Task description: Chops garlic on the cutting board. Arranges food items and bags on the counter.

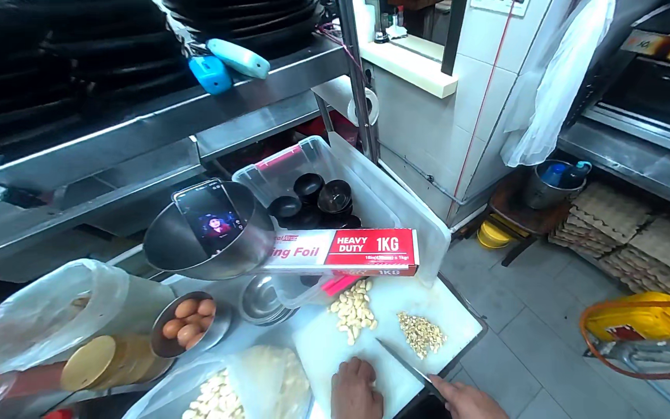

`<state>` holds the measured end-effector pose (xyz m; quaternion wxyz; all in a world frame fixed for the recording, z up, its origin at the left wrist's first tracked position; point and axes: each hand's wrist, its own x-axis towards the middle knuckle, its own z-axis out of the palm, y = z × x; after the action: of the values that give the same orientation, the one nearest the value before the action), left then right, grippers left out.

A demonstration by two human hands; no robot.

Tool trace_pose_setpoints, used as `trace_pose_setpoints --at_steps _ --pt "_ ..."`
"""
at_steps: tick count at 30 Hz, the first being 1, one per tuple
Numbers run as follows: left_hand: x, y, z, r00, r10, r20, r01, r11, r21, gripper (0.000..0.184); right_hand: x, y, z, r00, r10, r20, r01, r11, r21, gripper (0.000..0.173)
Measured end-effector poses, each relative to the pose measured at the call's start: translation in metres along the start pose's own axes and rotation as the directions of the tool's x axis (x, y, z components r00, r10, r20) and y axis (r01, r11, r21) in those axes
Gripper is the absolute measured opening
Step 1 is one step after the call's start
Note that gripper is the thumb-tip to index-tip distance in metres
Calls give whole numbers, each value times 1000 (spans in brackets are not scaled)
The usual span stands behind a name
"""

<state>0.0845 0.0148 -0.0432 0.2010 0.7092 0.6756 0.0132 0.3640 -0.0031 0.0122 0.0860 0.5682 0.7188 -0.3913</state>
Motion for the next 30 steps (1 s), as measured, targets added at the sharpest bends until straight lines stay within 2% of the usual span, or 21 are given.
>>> trace_pose_setpoints --at_steps 1,4,7,10,12,17,20,24,26,28,29,30 --pt "-3 -8 -4 999 -34 -1 34 997 -70 28 0 0 0 1000 12 -11 -12 1000 6 54" --pt "6 -31 -14 988 -95 -126 61 966 -251 33 -2 6 4 1000 10 -13 -10 999 36 53" --pt "37 -53 -9 961 4 -275 -51 985 -162 25 -3 7 7 1000 9 2 -9 998 68 53" --pt "50 -63 3 939 142 -313 -160 987 -33 23 -2 6 9 1000 19 -5 -19 998 57 52" --pt "47 -57 6 931 185 -315 -204 979 -26 23 -3 2 6 999 30 -14 -30 999 30 52" --pt "31 -16 13 970 206 -126 -223 965 -138 21 -21 -19 -5 998 58 10 -57 992 -117 57" --pt "30 -2 19 973 194 -122 -210 968 -136 20 -30 -27 -11 996 68 50 -60 987 -150 58" --pt "29 -5 25 960 238 -149 -251 965 -80 20 -16 -11 9 998 43 42 -40 996 -77 53" --pt "26 -2 11 976 218 7 -217 976 -24 21 -8 -1 17 1000 15 10 -15 1000 -25 50" --pt "27 2 -14 955 127 268 -127 992 -18 32 -5 3 13 1000 13 -7 -13 1000 -1 50" --pt "30 1 -25 932 85 353 -75 996 -41 39 -5 3 10 1000 27 -14 -27 1000 8 50" --pt "34 -4 -33 931 49 361 -24 997 -73 44 -6 5 9 999 41 -28 -40 999 22 51"
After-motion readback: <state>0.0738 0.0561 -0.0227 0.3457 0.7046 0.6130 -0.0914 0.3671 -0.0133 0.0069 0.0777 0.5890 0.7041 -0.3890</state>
